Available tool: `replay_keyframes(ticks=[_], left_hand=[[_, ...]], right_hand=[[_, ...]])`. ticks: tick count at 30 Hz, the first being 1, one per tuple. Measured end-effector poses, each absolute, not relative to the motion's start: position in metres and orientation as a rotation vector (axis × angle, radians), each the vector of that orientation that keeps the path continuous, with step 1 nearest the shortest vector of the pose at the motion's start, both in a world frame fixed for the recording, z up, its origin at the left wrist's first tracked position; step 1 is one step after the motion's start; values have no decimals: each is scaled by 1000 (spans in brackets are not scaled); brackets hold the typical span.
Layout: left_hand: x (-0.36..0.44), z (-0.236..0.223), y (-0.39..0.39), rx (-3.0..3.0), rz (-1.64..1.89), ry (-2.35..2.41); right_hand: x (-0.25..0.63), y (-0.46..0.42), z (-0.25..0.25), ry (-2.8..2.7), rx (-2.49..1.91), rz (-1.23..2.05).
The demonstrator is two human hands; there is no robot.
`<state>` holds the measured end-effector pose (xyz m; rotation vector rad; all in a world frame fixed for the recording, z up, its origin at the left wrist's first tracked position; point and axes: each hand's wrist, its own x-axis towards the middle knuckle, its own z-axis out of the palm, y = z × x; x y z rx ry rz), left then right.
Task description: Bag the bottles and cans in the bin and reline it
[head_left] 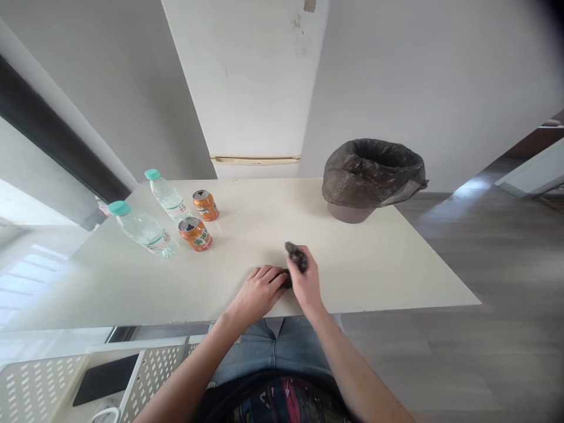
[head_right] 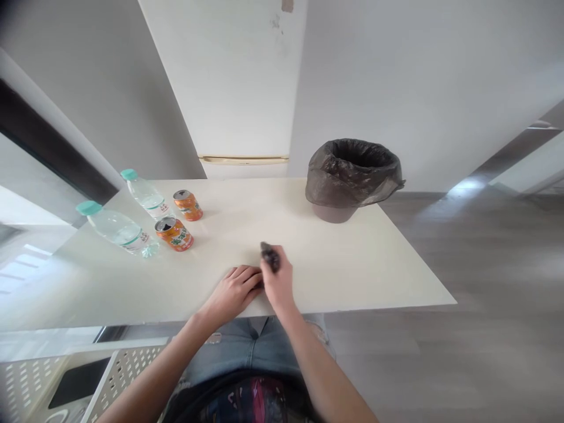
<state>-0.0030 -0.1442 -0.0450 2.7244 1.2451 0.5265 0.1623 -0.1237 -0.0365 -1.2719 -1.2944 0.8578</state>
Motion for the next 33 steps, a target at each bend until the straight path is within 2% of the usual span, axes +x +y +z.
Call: replay_keyframes(ticks=[4,11,16,21,25,33], left_hand=[[-12,-54,-144,2670,601,1325],[-26,-49,-149,2364,751,1492],[-39,-44,-147,2431,662,1558],[-49,-49,-147,2391,680,1742],[-50,-54,-147,2429,638,1775],[-46,-55,-145,2444,620,1796]], right_hand=[[166,-126,-35,-1953,-1322,638],[166,-127,-28,-2408,-1407,403],[162,-129,-30,-2560,-1435,243],[162,-129,-40,-2581,-1257,93],[160,-126,-46,-2622,-1145,152],[155,-125,-46,-2588,-1187,233]])
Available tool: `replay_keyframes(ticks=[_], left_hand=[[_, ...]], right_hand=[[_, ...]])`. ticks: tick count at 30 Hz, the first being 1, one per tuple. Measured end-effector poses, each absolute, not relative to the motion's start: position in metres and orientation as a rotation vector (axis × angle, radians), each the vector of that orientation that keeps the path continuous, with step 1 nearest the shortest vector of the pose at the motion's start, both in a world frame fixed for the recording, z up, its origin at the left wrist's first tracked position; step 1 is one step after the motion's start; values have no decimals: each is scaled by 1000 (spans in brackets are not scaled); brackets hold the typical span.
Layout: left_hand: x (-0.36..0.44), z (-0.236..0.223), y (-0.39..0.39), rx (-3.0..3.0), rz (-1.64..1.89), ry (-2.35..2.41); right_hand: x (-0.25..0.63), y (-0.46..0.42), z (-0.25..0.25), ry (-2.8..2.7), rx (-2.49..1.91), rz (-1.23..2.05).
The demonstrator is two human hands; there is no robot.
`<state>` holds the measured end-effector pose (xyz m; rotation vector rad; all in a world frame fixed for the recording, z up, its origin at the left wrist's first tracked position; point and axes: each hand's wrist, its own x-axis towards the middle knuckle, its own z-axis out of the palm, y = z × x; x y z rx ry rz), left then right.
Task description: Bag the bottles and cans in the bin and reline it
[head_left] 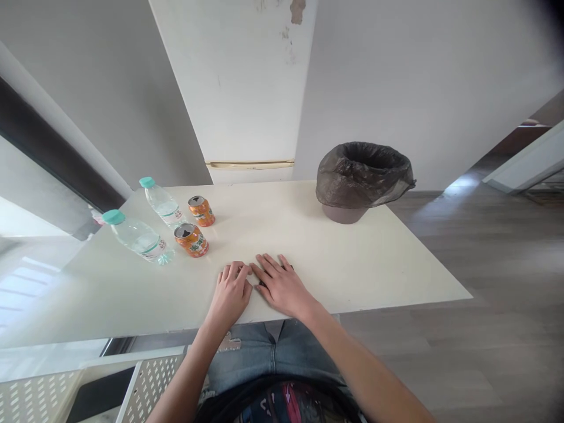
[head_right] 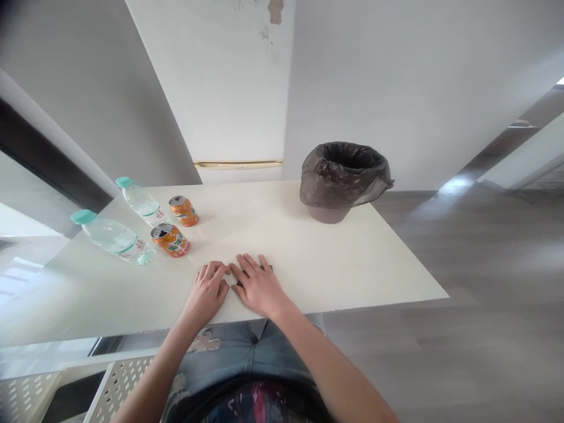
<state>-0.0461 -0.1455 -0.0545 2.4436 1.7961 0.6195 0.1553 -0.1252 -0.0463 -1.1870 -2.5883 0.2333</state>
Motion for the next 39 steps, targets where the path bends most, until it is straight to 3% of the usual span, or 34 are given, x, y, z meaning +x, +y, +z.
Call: replay_keyframes(ticks=[14,25,30,36,39], left_hand=[[-49,-55,-146,2493,618,1786],[-52,-59,-144,2528,580,1752],[-51,-58,-144,2545,595,1744],[-50,-56,-145,2532,572,1731],[-50,-55,-146,2513,570,1730]], right_hand=[[176,-115,-44,-2592,-1176,248],[364,-69,-44,-2759,-1230,393],[452,-68,-48,-2640,-1487,326],[468,-71,-51,-2664,-1484,247],[463,-72,-48,-2641,-1415,59]])
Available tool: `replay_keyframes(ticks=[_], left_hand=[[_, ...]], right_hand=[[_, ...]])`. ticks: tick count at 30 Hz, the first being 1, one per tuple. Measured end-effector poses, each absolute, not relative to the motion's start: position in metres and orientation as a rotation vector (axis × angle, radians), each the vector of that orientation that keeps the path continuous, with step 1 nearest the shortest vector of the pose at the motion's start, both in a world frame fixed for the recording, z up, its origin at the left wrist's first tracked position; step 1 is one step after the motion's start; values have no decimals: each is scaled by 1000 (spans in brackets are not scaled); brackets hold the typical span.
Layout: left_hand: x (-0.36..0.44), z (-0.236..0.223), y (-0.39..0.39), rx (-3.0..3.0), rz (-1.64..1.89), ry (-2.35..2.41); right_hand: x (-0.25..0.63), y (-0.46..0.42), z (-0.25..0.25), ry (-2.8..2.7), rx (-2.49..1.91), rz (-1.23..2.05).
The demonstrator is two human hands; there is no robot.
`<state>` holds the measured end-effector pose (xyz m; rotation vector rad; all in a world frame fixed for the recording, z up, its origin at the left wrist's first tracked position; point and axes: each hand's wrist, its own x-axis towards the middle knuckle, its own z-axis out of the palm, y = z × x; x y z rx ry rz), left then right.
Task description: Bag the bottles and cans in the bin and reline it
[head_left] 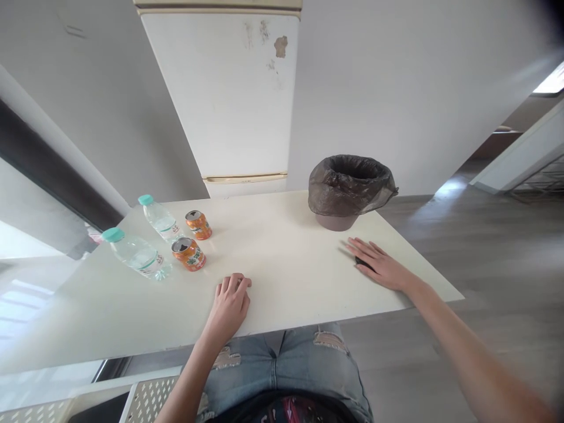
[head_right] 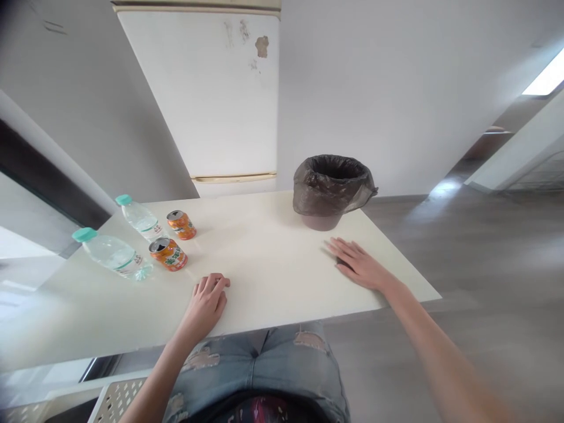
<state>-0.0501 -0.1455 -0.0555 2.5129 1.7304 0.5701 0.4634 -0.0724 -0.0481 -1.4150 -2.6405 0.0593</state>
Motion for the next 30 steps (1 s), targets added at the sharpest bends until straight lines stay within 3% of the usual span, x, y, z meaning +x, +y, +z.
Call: replay_keyframes(ticks=[6,13,21,30], left_hand=[[-49,-55,-147,2495,588,1735],[-51,-58,-146,2483,637,1732],[-50,-56,-147,2459,628,1729],[-48,-57,-148,2460,630,1744]], right_hand=[[452,-78,-40,-2452,-1160,-402],[408,-66,2,-2111,-1189,-812],[364,-5,73,-1890,-1339,-699],[364,45,92,-1886,-1466,-573]])
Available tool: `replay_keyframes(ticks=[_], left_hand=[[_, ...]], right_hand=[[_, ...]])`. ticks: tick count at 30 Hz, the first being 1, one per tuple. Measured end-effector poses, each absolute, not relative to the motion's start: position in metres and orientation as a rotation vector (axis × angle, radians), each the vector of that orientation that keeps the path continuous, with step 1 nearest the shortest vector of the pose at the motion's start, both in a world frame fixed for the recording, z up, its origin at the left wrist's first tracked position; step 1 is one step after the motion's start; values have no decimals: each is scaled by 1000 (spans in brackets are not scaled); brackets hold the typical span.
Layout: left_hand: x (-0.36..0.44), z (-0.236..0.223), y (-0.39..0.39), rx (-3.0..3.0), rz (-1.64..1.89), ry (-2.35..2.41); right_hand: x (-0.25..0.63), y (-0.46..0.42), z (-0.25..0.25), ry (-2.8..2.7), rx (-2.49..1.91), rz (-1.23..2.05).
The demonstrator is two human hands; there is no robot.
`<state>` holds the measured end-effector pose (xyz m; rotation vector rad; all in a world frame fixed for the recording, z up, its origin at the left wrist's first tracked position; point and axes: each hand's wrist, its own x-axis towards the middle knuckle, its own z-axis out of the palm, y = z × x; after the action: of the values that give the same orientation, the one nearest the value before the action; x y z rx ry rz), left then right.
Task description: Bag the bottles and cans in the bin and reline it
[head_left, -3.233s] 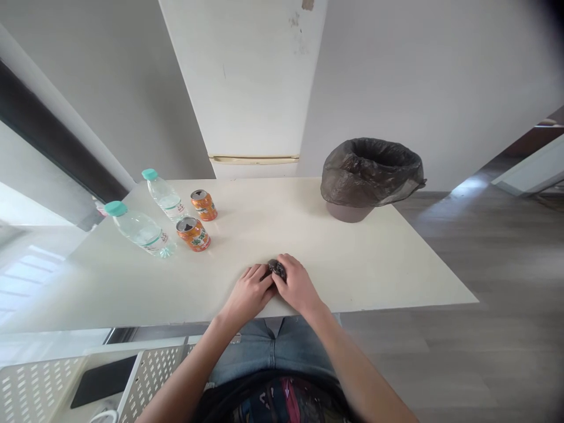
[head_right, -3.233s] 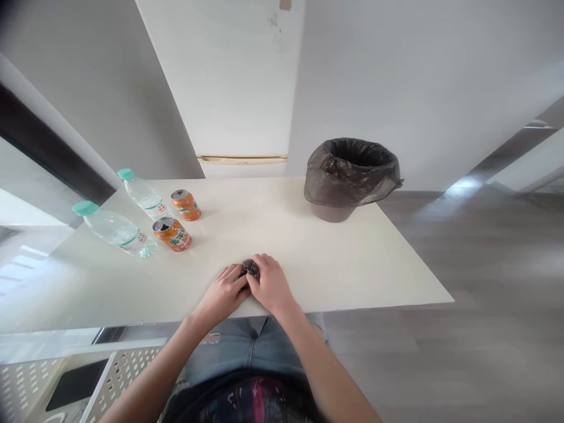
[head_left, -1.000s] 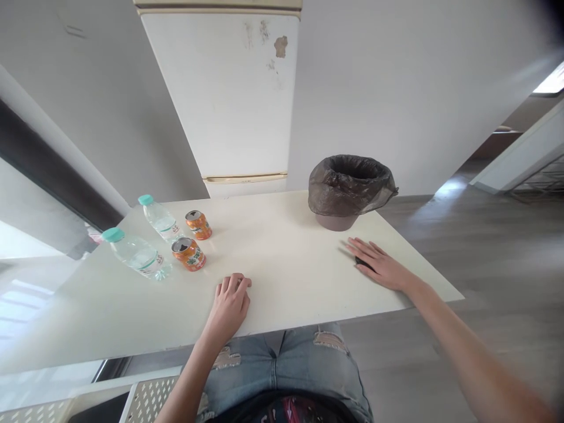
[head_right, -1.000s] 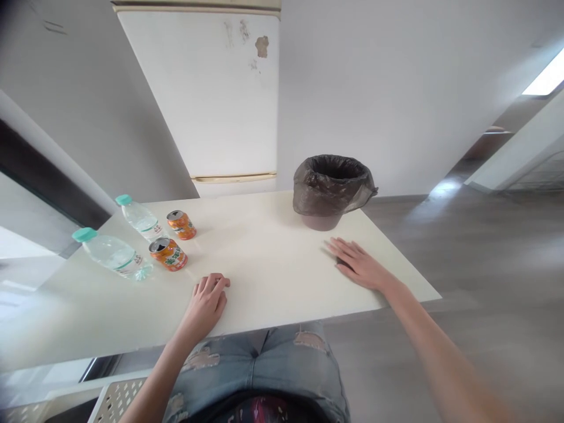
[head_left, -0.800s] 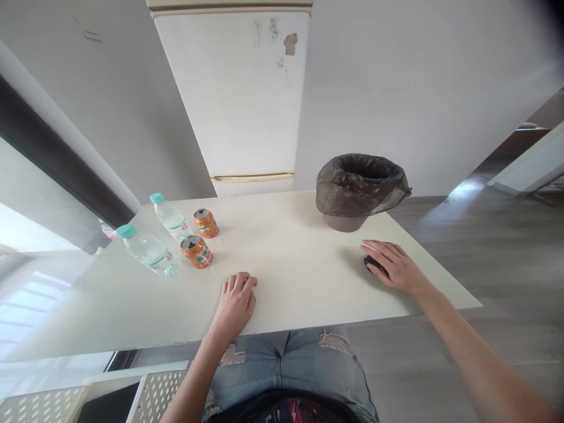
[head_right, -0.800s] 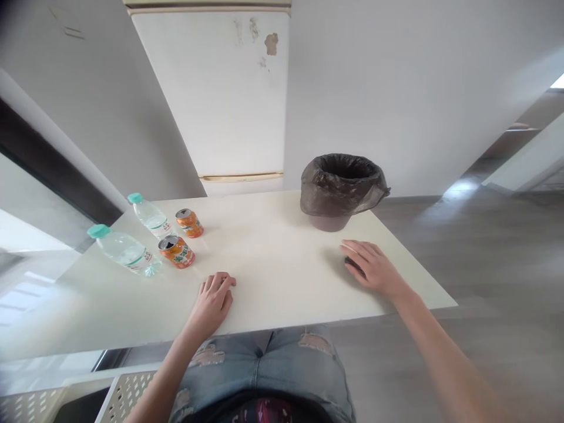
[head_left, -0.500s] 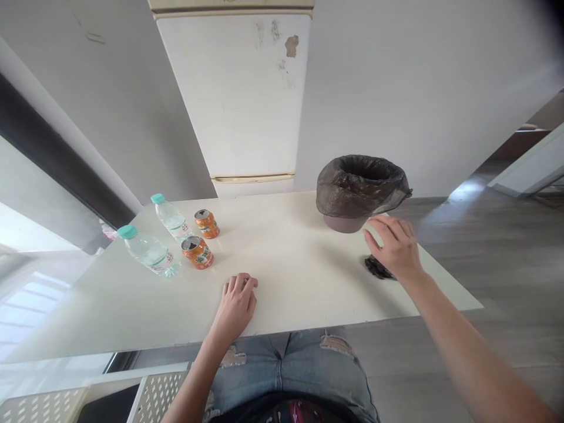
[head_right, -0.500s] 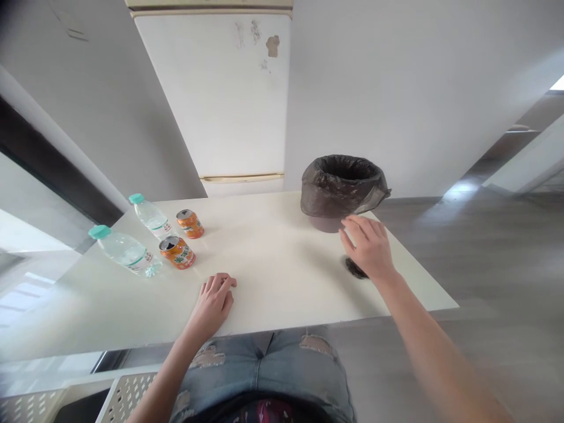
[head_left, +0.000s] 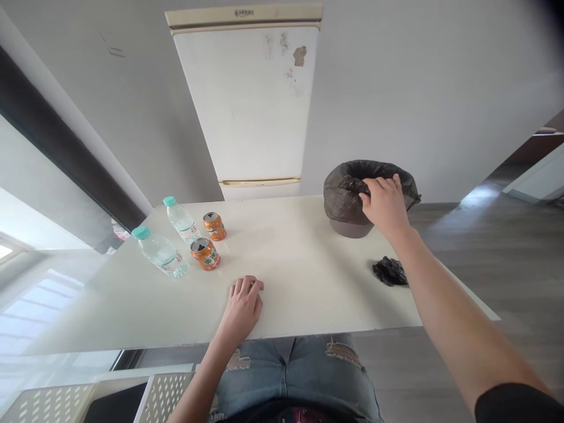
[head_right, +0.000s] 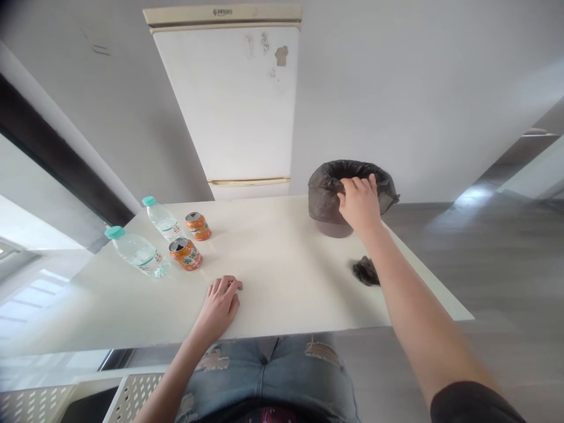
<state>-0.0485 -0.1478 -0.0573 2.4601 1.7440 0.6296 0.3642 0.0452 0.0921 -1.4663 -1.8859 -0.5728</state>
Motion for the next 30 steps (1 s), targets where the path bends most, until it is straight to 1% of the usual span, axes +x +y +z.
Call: replay_keyframes(ticks=[6,15,20,27,30], left_hand=[[-48,-56,-148,2447,613,1742],[-48,-56,-149,2461,640,1745],[-48,-56,-149,2453,621,1747],[-48,-56,-148,2442,615,1753],[-48,-57,-148,2439,627,1746]], right_hand=[[346,46,103,-1909,-1418,-403],[251,-27,114,-2094,-1027,-247],[214,-53,115,-2165,-870,-197],[202,-69,119,-2221,-781,-128],[216,-63,117,-2032,-756,-163]])
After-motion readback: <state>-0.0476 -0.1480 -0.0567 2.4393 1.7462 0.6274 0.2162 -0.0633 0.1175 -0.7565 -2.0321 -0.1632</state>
